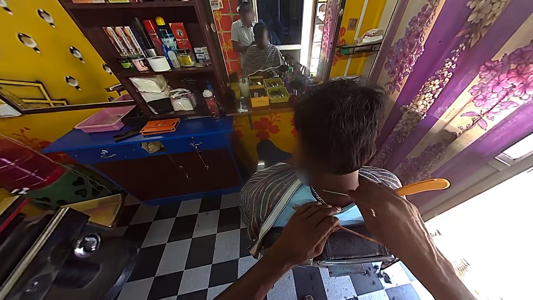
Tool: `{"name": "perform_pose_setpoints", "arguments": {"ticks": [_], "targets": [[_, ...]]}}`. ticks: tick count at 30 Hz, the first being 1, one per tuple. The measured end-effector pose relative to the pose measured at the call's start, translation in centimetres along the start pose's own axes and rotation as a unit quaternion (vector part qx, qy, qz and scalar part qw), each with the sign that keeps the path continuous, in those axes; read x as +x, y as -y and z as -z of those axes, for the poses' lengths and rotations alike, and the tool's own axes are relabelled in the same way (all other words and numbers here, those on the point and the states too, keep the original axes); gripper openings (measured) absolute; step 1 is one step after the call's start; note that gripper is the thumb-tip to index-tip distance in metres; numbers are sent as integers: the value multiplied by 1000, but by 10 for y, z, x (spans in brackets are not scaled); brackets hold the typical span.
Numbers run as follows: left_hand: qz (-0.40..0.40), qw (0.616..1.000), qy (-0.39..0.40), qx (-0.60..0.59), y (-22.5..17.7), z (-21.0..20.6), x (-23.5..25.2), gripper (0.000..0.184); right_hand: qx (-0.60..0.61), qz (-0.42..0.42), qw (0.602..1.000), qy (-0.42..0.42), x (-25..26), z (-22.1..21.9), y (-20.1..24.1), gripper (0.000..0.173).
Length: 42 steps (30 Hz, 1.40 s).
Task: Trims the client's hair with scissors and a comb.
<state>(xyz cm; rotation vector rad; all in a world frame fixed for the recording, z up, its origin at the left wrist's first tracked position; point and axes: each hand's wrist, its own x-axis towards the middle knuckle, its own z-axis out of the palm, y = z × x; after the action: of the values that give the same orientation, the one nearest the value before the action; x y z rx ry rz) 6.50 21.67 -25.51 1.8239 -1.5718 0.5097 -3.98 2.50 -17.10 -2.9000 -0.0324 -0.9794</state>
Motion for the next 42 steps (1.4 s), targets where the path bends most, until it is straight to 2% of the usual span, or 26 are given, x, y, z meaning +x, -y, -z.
{"name": "perform_pose_setpoints", "arguments": {"ticks": [3, 5, 9, 14, 16, 19, 21, 26, 32, 38, 42], "targets": [[4, 1000, -7, -5, 0, 0, 0, 24, -2, -16, 998, -61, 6, 7, 0, 27], [5, 1000, -7, -9, 1, 0, -1, 24, -9, -14, 999, -51, 4, 6, -1, 27], [7, 1000, -9, -10, 1, -1, -1, 25, -12, 3, 1000, 21, -8, -4, 8, 23], [9, 1000, -8, -23, 2, 1, -1, 23, -13, -13, 999, -42, 10, 4, 17, 22], [9, 1000, -6, -21, 2, 0, -1, 23, -28, -9, 999, -20, 10, 3, 19, 20], [8, 1000, -1, -11, 2, 1, -1, 25, -25, -6, 998, 58, -2, -4, 19, 18], [11, 1000, 2, -6, 1, 1, -1, 25, -5, -12, 998, 64, -4, -3, 14, 18], [16, 1000, 5, -16, 1, 1, -1, 24, 37, -39, 997, -49, 13, 12, -10, 24], [16, 1000, 7, -16, 1, 1, -1, 24, 83, -6, 995, 52, -16, -8, -29, 24], [20, 1000, 13, -17, 1, 1, -2, 24, 128, -28, 990, -56, 10, 11, -47, 22], [28, 999, 19, -23, 0, 2, -2, 24, 149, 37, 988, -14, -1, -4, -68, 21]]}}
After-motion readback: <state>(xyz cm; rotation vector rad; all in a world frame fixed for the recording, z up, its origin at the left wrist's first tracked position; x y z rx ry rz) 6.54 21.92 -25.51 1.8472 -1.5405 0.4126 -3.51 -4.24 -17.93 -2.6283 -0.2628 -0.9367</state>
